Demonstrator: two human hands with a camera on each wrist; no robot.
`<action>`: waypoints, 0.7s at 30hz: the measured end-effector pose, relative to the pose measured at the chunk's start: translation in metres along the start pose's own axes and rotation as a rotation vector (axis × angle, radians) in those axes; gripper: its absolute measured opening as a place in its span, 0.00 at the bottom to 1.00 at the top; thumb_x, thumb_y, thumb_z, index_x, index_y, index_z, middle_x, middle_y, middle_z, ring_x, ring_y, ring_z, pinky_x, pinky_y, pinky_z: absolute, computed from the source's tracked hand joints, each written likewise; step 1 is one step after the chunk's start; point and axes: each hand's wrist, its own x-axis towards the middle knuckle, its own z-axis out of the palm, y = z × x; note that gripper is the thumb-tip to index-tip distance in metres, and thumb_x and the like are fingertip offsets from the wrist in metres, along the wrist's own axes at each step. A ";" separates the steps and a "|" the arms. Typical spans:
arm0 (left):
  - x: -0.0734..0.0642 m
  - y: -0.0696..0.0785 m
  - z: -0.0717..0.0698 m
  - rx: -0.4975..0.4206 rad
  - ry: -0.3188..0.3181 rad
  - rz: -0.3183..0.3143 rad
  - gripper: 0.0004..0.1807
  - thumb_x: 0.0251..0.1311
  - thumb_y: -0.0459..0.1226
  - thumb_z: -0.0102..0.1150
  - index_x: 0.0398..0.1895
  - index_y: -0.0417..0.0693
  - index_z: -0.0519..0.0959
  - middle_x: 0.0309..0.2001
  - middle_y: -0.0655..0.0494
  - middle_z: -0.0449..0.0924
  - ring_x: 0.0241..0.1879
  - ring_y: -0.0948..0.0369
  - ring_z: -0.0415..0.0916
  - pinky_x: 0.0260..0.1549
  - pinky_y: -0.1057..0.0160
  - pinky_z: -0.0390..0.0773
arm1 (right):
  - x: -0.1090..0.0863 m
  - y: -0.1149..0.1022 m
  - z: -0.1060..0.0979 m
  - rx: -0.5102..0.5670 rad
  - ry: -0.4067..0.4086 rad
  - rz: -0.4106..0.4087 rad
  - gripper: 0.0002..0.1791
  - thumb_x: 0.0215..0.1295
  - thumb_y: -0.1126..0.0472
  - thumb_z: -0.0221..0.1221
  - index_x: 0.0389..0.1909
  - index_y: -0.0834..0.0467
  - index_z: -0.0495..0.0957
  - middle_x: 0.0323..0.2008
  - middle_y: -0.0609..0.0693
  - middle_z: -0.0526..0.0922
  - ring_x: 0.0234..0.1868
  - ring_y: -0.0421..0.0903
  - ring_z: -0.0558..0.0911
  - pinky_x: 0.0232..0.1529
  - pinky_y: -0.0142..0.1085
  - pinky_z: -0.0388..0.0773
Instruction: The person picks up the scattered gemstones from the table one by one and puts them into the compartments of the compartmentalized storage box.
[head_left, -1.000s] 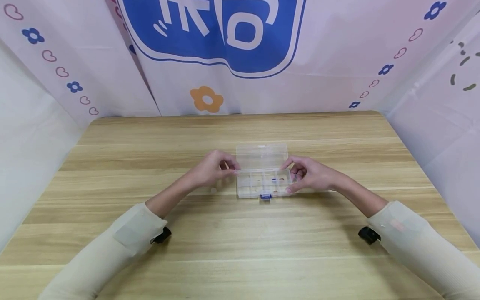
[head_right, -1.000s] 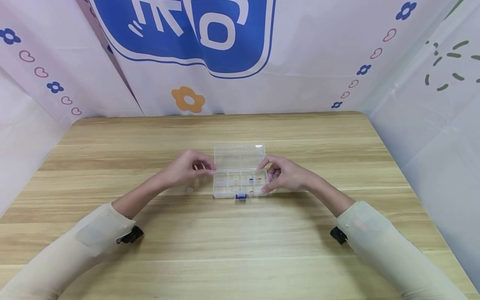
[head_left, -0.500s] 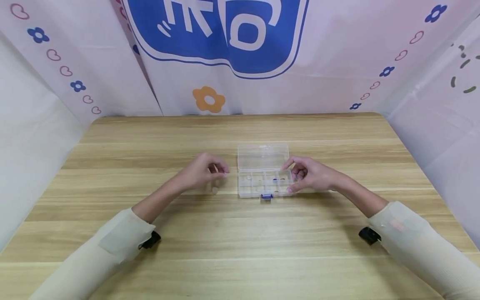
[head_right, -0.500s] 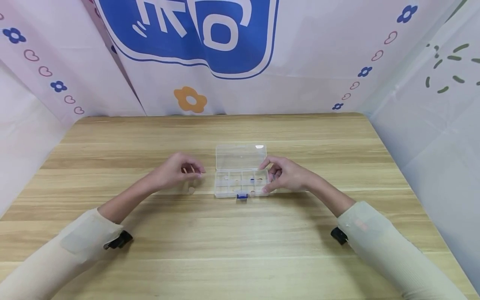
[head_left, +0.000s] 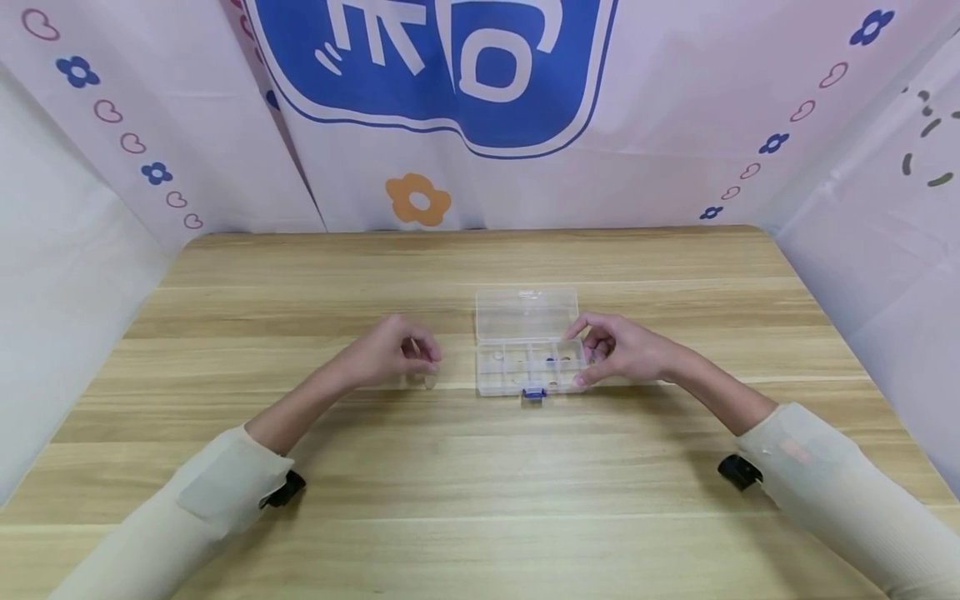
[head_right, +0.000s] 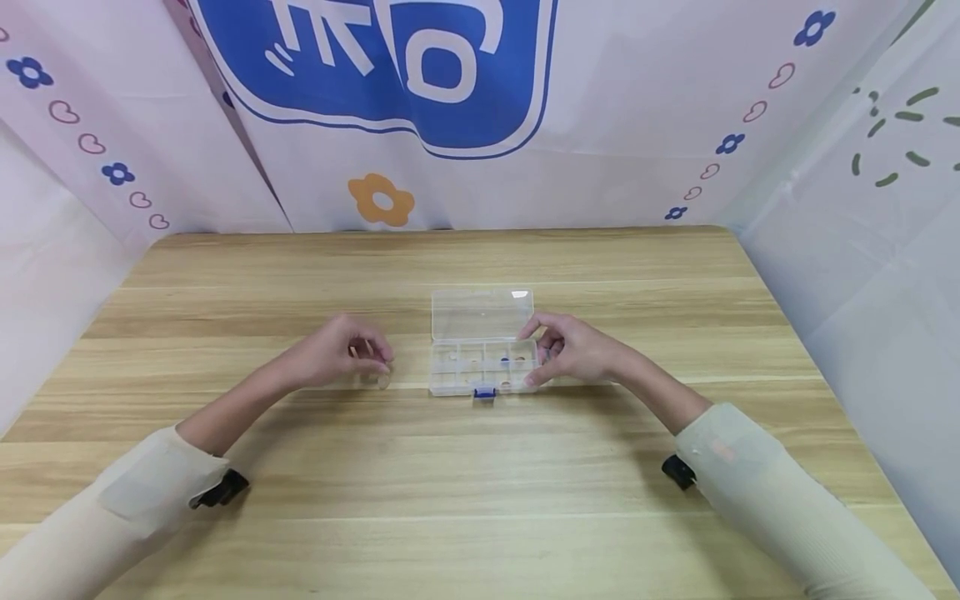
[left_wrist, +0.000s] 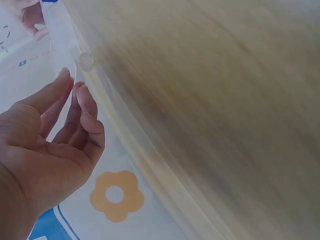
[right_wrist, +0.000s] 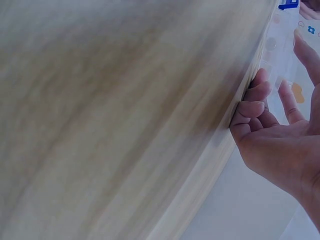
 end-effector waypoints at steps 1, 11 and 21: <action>-0.001 0.000 0.000 -0.005 -0.009 -0.002 0.03 0.58 0.24 0.71 0.32 0.35 0.86 0.32 0.50 0.86 0.32 0.58 0.82 0.35 0.65 0.83 | 0.000 0.000 0.000 0.000 0.000 -0.001 0.30 0.56 0.66 0.76 0.57 0.66 0.73 0.33 0.54 0.78 0.33 0.46 0.73 0.35 0.32 0.71; -0.004 -0.002 0.001 0.008 -0.045 -0.045 0.04 0.56 0.26 0.74 0.31 0.38 0.86 0.31 0.53 0.85 0.30 0.61 0.81 0.28 0.67 0.82 | 0.000 0.001 0.000 0.004 -0.002 -0.003 0.30 0.56 0.66 0.76 0.57 0.66 0.73 0.33 0.54 0.78 0.32 0.46 0.73 0.34 0.31 0.71; -0.004 -0.002 0.001 0.038 -0.086 -0.032 0.03 0.56 0.26 0.74 0.31 0.39 0.88 0.32 0.54 0.86 0.30 0.62 0.81 0.29 0.66 0.82 | 0.000 0.002 0.000 0.008 -0.002 -0.010 0.30 0.55 0.67 0.76 0.57 0.66 0.73 0.32 0.54 0.78 0.32 0.45 0.73 0.34 0.31 0.71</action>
